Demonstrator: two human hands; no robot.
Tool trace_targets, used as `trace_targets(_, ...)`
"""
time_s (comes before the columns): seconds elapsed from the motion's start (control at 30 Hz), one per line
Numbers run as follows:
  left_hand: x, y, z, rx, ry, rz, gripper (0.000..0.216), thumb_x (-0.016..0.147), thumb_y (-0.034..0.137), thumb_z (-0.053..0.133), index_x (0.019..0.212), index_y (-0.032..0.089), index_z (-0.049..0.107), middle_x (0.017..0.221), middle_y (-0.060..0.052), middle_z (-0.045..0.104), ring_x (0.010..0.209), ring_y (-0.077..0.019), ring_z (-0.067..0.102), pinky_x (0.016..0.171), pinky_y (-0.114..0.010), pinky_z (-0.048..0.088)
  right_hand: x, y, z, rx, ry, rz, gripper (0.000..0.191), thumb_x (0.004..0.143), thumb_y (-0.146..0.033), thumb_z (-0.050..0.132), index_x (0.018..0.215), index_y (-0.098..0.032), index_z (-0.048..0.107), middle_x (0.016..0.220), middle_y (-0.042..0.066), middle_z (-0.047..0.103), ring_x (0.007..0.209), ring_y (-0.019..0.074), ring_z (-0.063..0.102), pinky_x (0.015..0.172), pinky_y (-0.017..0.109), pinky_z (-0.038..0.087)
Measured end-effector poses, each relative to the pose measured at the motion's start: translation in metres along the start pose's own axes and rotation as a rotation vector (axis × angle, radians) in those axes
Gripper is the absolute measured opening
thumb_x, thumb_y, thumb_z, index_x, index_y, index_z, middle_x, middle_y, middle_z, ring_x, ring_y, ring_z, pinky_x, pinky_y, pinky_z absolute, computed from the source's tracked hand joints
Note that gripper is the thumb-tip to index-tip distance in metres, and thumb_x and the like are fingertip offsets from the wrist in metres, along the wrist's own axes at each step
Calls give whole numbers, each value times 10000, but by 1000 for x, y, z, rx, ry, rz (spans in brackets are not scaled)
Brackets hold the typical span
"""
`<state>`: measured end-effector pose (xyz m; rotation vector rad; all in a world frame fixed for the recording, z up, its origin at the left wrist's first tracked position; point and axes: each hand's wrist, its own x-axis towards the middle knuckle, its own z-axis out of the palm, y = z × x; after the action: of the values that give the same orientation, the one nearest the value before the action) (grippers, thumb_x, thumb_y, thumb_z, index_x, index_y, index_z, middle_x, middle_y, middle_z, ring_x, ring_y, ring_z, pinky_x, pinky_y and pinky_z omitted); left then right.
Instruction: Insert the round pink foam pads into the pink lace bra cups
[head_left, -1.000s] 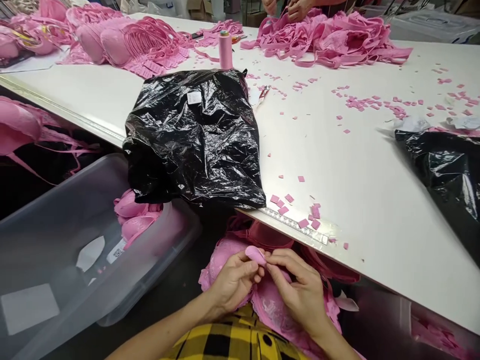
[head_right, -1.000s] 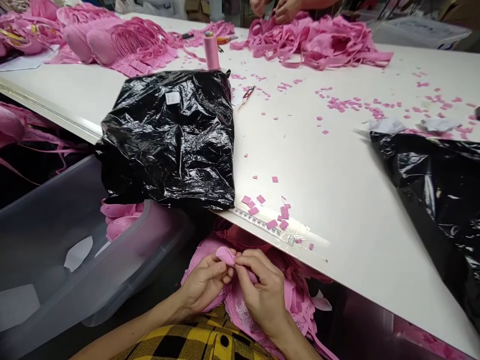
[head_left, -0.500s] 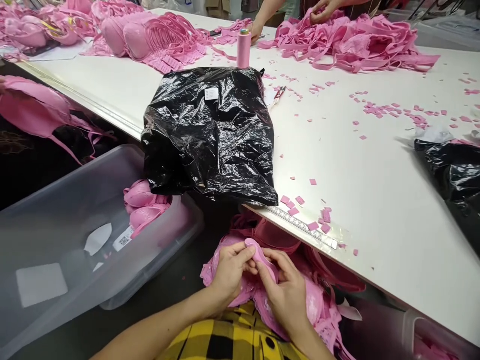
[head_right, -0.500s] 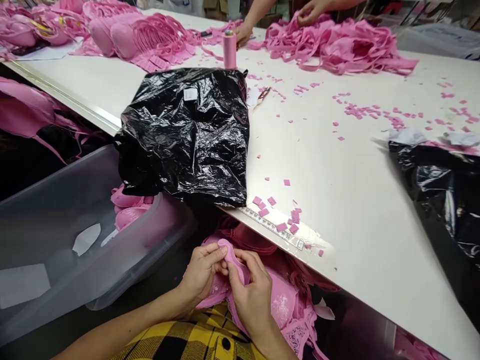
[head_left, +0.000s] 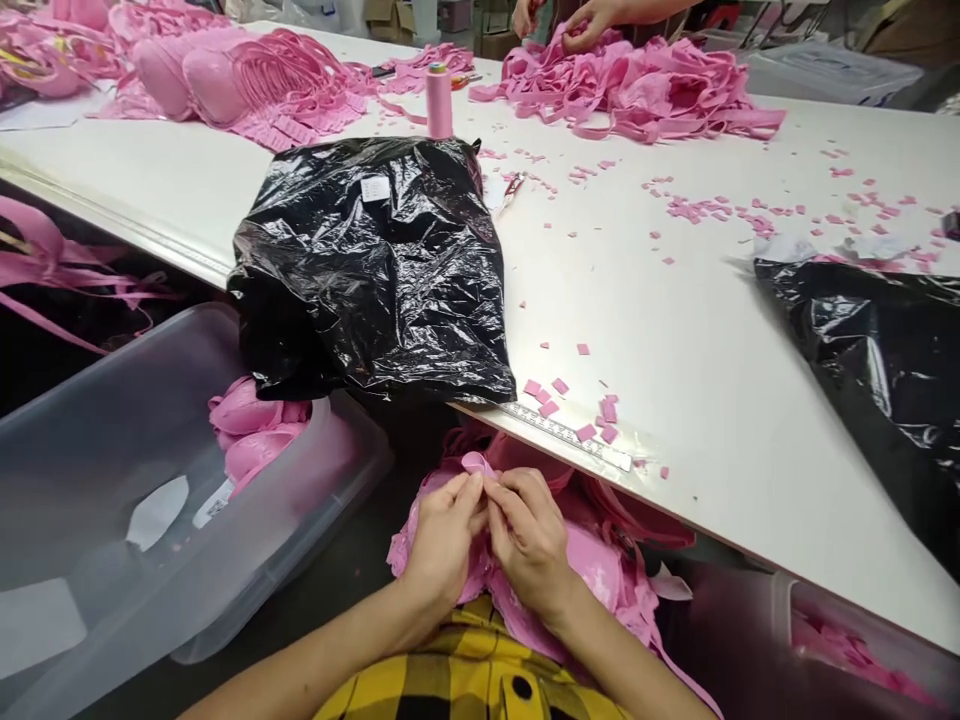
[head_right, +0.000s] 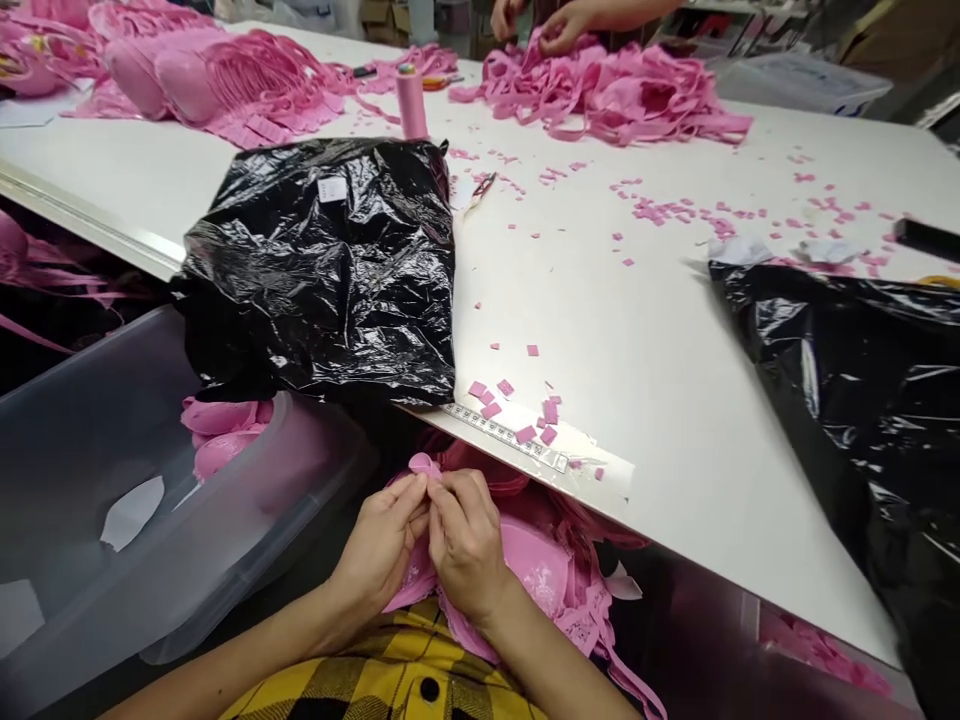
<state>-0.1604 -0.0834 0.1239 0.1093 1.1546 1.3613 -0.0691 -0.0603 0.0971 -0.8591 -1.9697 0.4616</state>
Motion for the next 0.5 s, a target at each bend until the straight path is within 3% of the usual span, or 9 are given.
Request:
trace_targets(0.17, -5, 5, 0, 6, -16, -25, 239, 608, 297, 746, 770, 149, 651, 813, -40, 659, 819, -161, 617, 705, -222, 480, -3, 0, 4, 23, 24, 19, 243, 807, 14, 501, 979, -138, 580, 839, 80, 543, 811, 176, 494, 687, 342, 515)
trace_targets(0.3, -1, 1, -3, -14, 5, -36, 249, 591, 320, 751, 724, 149, 628, 772, -37, 647, 807, -161, 610, 705, -225, 475, -12, -1, 10, 20, -54, 30, 304, 816, 13, 473, 1058, -146, 564, 889, 99, 560, 846, 193, 497, 722, 377, 526)
trace_targets(0.5, 8, -4, -6, -19, 51, -49, 241, 557, 311, 761, 646, 147, 607, 679, -21, 625, 686, -130, 584, 651, -212, 461, -38, 4, 15, -118, -173, -28, 533, 838, 7, 408, 1348, -135, 350, 1094, 164, 539, 1080, 269, 446, 859, 483, 505)
